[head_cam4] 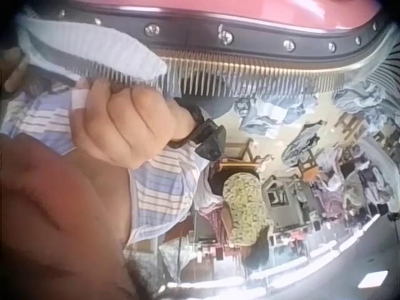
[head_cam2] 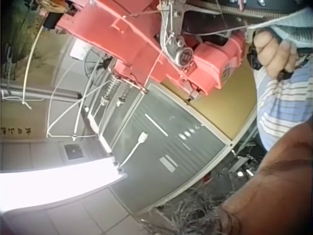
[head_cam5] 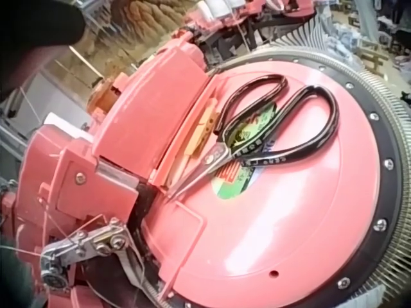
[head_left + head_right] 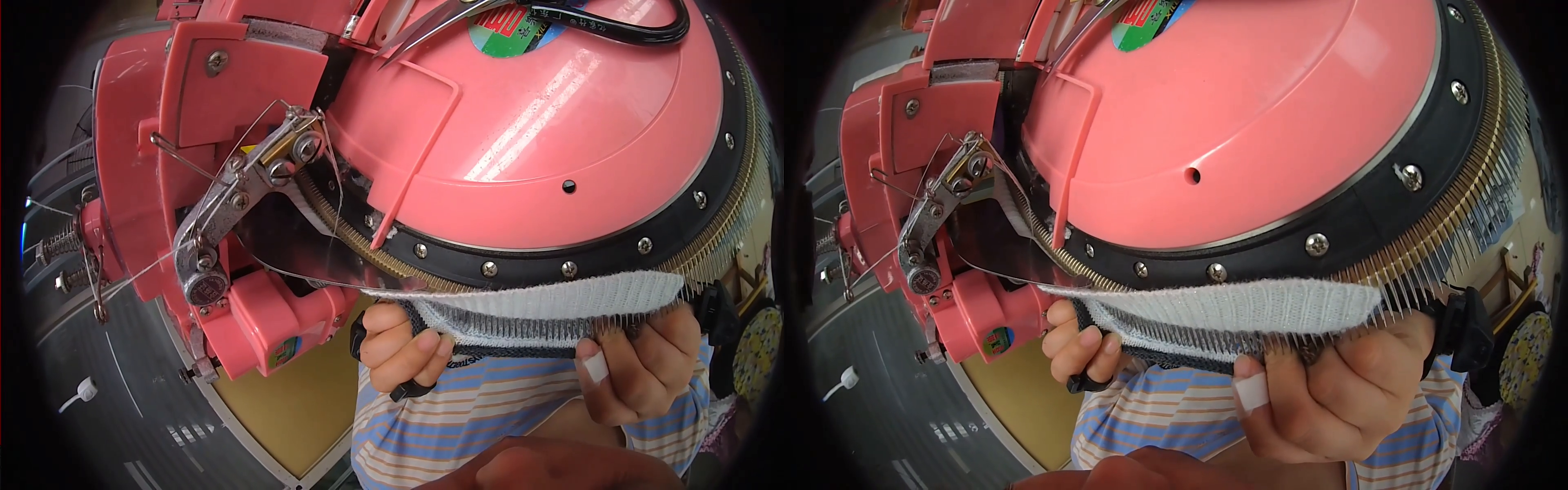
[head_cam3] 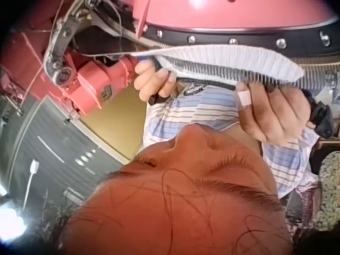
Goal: Operating a dial linking machine to join knitwear components.
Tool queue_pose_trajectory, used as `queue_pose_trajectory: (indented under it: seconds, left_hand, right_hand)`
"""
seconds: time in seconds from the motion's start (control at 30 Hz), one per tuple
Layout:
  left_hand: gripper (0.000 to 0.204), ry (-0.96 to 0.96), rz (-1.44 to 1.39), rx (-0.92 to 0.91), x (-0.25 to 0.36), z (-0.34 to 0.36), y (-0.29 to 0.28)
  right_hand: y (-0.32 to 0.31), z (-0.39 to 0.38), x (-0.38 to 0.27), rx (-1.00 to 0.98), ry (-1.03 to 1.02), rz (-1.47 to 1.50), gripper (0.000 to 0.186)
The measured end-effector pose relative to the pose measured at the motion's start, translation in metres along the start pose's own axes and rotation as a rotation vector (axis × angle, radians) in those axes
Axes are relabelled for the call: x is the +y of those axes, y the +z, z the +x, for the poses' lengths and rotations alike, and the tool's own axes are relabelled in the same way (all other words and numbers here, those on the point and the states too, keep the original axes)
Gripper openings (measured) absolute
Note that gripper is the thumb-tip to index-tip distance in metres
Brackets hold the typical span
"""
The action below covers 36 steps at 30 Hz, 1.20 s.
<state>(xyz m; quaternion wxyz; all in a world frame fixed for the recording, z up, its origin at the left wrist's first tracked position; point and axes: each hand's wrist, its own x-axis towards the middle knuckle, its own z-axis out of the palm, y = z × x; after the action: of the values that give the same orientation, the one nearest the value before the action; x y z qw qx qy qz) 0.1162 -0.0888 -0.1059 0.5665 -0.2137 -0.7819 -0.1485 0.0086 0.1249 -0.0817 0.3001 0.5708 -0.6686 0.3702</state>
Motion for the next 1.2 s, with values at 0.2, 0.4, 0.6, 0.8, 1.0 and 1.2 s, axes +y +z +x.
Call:
queue_pose_trajectory:
  seconds: [0.2,0.4,0.6,0.8,1.0,1.2]
  left_hand:
    - [0.016,0.013,0.432,0.173,0.006,-0.001,0.004]
    - [0.024,0.178,0.517,-0.137,0.002,0.001,-0.014]
    - [0.036,-0.100,0.269,-0.313,0.011,0.045,-0.001]
    - [0.025,-0.398,-0.147,-0.497,0.010,0.066,-0.018]
    - [0.031,-0.383,-0.221,-0.545,0.002,0.065,-0.024]
    - [0.027,-0.158,0.044,-0.313,0.009,0.055,-0.011]
  right_hand:
    - [0.003,-0.002,-0.005,0.059,0.043,0.003,0.005]
    - [-0.005,-0.006,-0.004,0.059,-0.012,-0.009,0.005]
    - [-0.009,-0.004,-0.010,0.061,0.024,-0.014,0.006]
    - [-0.011,-0.004,-0.009,0.015,0.021,-0.037,0.006]
    - [-0.009,-0.004,-0.011,0.059,0.035,-0.002,0.006]
    - [-0.006,-0.004,-0.009,0.097,0.020,-0.004,0.005]
